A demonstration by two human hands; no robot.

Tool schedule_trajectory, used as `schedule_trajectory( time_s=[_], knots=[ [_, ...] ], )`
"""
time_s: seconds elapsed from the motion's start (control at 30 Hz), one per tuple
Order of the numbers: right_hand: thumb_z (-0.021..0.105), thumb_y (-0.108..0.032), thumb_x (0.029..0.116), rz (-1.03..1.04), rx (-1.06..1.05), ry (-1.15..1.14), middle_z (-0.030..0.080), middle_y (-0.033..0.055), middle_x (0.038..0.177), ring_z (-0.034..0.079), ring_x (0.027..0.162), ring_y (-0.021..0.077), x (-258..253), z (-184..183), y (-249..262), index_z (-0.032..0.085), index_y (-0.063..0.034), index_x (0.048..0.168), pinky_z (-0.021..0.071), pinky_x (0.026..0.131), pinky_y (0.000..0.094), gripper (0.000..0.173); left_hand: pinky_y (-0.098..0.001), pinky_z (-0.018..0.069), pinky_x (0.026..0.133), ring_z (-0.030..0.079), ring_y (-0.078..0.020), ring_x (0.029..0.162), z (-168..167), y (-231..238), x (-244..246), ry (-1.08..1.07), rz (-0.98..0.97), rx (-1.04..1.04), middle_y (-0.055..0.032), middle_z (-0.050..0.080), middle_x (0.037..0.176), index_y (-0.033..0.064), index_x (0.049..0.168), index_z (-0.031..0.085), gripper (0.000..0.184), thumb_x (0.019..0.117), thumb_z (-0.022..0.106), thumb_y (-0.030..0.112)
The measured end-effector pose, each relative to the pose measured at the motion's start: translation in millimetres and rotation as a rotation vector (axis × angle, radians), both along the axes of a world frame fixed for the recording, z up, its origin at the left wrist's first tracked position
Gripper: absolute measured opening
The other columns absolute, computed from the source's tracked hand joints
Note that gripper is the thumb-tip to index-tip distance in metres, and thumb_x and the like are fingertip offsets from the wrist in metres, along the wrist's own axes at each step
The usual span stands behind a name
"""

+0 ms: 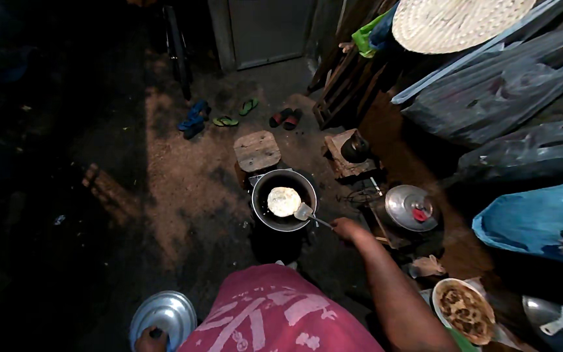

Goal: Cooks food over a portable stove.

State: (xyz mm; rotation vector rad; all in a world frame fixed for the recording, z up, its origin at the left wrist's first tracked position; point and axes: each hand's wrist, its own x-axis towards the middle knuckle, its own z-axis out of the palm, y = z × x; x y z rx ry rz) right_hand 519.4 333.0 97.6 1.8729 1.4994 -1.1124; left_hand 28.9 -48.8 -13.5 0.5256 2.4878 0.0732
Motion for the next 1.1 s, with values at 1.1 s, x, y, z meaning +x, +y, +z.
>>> schedule_trajectory(
  time_s=[1.1],
  knots=[
    [0.045, -0.020, 0.1110, -0.004, -0.037, 0.196, 0.064, 0.0224, 0.114, 0.065, 0.091, 0.0294, -15, -19, -5, 0.057, -0.0008, 0.138, 0.0526, 0.086, 0.0469, 0.036, -0.0538, 0.0376, 0.117, 0.047, -0.0457, 0.140, 47, 35, 19, -0.054, -0.020, -0.033, -0.0331, 0.052, 0.144, -0.0074, 0.138, 0.057, 0.050, 0.0945, 0.072, 0.014]
  ],
)
